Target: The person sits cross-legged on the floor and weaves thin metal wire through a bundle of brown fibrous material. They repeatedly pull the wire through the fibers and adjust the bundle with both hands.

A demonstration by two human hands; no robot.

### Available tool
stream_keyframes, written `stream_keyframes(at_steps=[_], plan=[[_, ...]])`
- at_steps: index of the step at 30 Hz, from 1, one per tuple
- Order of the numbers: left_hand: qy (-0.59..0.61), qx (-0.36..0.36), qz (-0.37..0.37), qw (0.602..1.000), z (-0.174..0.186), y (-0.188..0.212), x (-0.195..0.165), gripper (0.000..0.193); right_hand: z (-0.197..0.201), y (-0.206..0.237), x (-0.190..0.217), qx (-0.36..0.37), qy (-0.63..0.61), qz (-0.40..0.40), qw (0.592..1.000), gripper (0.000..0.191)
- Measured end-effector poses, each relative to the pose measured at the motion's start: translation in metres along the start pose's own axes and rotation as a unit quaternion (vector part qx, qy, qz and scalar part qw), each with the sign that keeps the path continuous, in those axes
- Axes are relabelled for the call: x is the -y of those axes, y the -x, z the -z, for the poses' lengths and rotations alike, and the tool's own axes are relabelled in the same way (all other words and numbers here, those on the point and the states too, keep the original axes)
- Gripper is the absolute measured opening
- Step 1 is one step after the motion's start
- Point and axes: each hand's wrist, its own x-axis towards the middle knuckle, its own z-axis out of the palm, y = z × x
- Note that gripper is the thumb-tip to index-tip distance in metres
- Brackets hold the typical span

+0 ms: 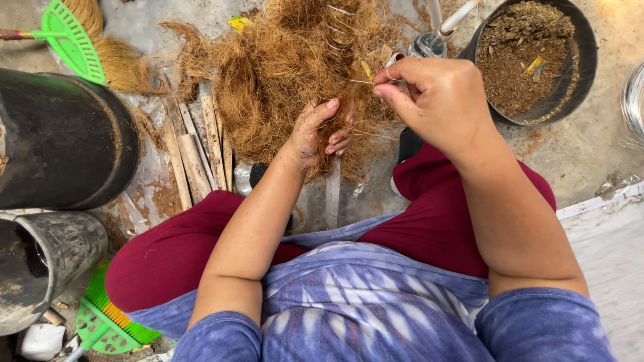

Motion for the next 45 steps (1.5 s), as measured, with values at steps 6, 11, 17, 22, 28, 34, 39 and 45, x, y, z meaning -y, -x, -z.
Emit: stream_keyframes(at_steps=[6,11,17,22,28,34,39,45], plan=[[0.047,0.172,0.061,0.982,0.013,0.0,0.004,0.046,-0.012,-0.004,-0.025,0.05,-0.112,-0.113,0.986,0.017],[0.083,0.242,0.12,0.959,0.011,0.001,0.017,0.048,-0.035,-0.004,-0.053,0.128,-0.323,-0.176,0.921,0.021],[0.142,0.256,0.154,0.944,0.006,0.006,0.027,0.05,-0.063,-0.002,-0.077,0.179,-0.48,-0.201,0.835,0.035],[0.128,0.277,0.117,0.945,0.0,0.007,0.022,0.052,-0.077,0.001,-0.079,0.251,-0.547,-0.237,0.762,0.036],[0.05,0.173,0.037,0.983,0.0,0.006,0.011,0.064,-0.073,0.001,-0.062,0.191,-0.498,-0.213,0.819,0.025],[-0.083,-0.012,-0.06,0.995,0.007,-0.01,0.007,0.072,-0.057,-0.007,-0.03,0.082,-0.421,-0.165,0.888,0.016],[-0.136,0.012,-0.153,0.979,0.009,-0.007,0.021,0.081,-0.053,-0.004,-0.009,0.028,-0.384,-0.191,0.903,0.016],[-0.239,-0.099,-0.226,0.939,0.0,-0.014,0.034,0.051,-0.046,-0.009,-0.005,0.014,-0.113,-0.127,0.985,0.024]])
